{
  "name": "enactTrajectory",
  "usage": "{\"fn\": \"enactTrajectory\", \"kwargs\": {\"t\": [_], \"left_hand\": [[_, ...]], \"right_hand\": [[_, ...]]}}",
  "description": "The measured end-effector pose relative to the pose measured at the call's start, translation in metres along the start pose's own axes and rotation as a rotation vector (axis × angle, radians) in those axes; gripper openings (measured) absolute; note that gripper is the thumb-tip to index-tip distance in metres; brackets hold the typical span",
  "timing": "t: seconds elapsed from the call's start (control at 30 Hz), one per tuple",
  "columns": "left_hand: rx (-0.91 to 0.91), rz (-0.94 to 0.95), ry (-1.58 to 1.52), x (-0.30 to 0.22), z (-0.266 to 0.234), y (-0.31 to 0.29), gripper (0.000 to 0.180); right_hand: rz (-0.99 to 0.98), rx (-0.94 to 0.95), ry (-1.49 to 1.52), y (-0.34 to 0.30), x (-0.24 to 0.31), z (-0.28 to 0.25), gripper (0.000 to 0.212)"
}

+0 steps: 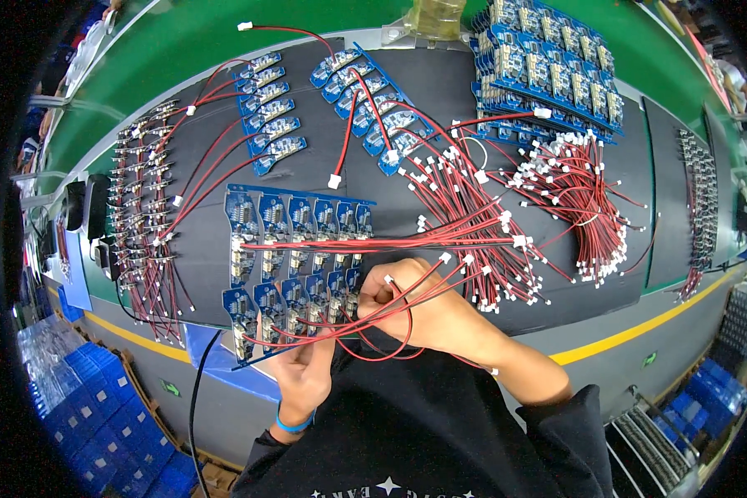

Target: The person connects wire connectors to small circuit boards by hand on an assembly line.

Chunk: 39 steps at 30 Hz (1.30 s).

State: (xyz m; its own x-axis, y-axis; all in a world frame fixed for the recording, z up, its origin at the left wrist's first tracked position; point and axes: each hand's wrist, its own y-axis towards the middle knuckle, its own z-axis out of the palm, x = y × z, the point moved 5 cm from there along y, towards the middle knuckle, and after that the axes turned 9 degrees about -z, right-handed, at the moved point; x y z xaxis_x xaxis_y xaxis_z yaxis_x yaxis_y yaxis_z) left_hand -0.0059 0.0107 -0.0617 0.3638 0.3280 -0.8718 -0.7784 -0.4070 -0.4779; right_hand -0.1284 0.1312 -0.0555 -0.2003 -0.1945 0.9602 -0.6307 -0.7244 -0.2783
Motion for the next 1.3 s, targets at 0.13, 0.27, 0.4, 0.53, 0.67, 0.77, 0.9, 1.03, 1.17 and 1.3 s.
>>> {"fn": "enactTrajectory", "kwargs": {"t": [0.13, 0.27, 0.4, 0.53, 0.67, 0.77, 0.9, 1.03, 1.17, 1.3], "left_hand": [[0.045, 0.056, 0.046, -0.006, 0.003, 0.002, 0.029], [0.038, 0.012, 0.078, -0.002, 0.003, 0.003, 0.033], [0.045, 0.028, -0.025, -0.002, 0.006, 0.007, 0.036], [0.054, 0.075, -0.038, -0.007, 0.006, 0.006, 0.038], [0.135, 0.025, -0.075, -0.014, -0.004, 0.017, 0.041], [0.163, -0.079, -0.187, -0.012, -0.025, 0.019, 0.06], [0.367, -0.185, -0.478, -0.018, -0.042, 0.021, 0.072], [0.572, -0.285, -0.666, -0.021, -0.031, 0.015, 0.064], [0.793, -0.416, -0.371, -0.022, -0.003, 0.018, 0.065], [0.563, -0.411, -0.492, 0.001, 0.012, 0.023, 0.038]], "right_hand": [[0.058, 0.012, 0.004, -0.004, -0.004, 0.004, 0.006], [0.089, -0.01, 0.158, -0.007, -0.004, 0.008, 0.009], [0.067, 0.002, 0.165, -0.005, -0.017, 0.013, 0.012], [0.032, 0.074, 0.188, -0.007, -0.022, 0.011, 0.016], [0.187, 0.114, 0.196, -0.013, -0.019, 0.005, 0.013], [-0.002, 0.025, 0.278, -0.032, -0.008, -0.013, 0.013], [-0.053, -0.197, -0.175, -0.053, 0.014, -0.055, 0.017], [-0.137, -0.237, 0.26, -0.035, 0.025, -0.041, 0.038], [-0.167, -0.372, 0.151, -0.018, 0.004, -0.03, 0.03], [-0.183, -0.562, 0.055, -0.019, 0.0, -0.026, 0.026]]}}
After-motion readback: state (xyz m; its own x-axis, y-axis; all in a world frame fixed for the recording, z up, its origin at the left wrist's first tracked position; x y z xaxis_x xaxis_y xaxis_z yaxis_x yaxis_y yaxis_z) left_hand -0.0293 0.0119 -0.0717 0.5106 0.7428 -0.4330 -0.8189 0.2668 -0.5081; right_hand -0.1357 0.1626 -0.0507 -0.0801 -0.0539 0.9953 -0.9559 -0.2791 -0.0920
